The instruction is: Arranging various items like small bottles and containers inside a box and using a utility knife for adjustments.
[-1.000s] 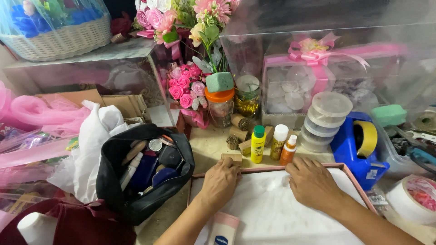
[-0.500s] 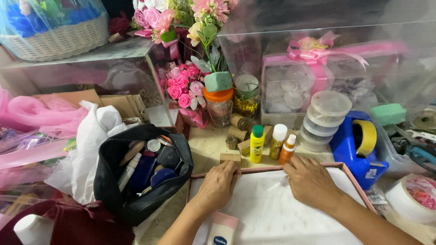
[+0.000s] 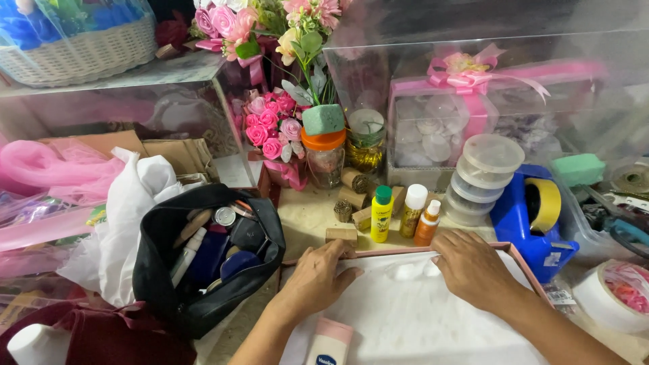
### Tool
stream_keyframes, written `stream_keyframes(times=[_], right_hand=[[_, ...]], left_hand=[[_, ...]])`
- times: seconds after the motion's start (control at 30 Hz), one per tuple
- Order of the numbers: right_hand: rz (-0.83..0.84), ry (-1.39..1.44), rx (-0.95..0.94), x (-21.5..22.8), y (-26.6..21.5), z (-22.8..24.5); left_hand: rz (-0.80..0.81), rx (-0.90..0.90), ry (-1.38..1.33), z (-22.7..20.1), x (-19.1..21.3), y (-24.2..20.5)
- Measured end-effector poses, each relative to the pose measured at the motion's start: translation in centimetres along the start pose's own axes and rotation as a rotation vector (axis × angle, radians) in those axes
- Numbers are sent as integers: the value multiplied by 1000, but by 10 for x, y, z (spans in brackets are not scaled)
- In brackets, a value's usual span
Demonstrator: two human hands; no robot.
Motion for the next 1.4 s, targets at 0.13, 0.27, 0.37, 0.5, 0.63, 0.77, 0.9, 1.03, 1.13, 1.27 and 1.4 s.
stream_keyframes(times=[0.13,0.27,0.37,0.5,0.63,0.77,0.9,1.03,1.13,1.27,1.4], right_hand=[[103,74,-95,13,-5,2],[181,52,-174,17,-4,-2],[240,-1,-266,41,0,10],[275,-45,-346,44,-3,7],[204,47,-325,28,-11,-22],[170,145,-345,33,-22,-36],[379,73,-325,31,-31,-29],[402,29,-297,39,-48,-16],[529,-19,-394,39,-69,-12],[615,-61,-378,29,-84,-9],[623,-50,-421,16,-98,-1]], left_hand=[[0,67,50,8,4,1],[-117,-18,36,12,13,-3],[-159,-61,-37,12,16,-8],[-153,-66,-52,9,17,-13],[-122,29,-8,6,24,-18],[-123,3,-41,1,39,-32],[-126,-173,-94,-9,44,-51],[-95,-121,-39,11,21,-63],[-65,-81,-25,16,13,-66],[-37,-98,-27,15,9,-66],[4,-60,16,13,11,-68]])
Point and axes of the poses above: each hand's wrist, its own y-axis towards the middle knuckle, its own x-axis out of the back of the hand, z = x × y, the point moved 3 cm from there along y, towards the middle knuckle, and after that the axes turned 3 degrees about x, right-handed, at the moved point
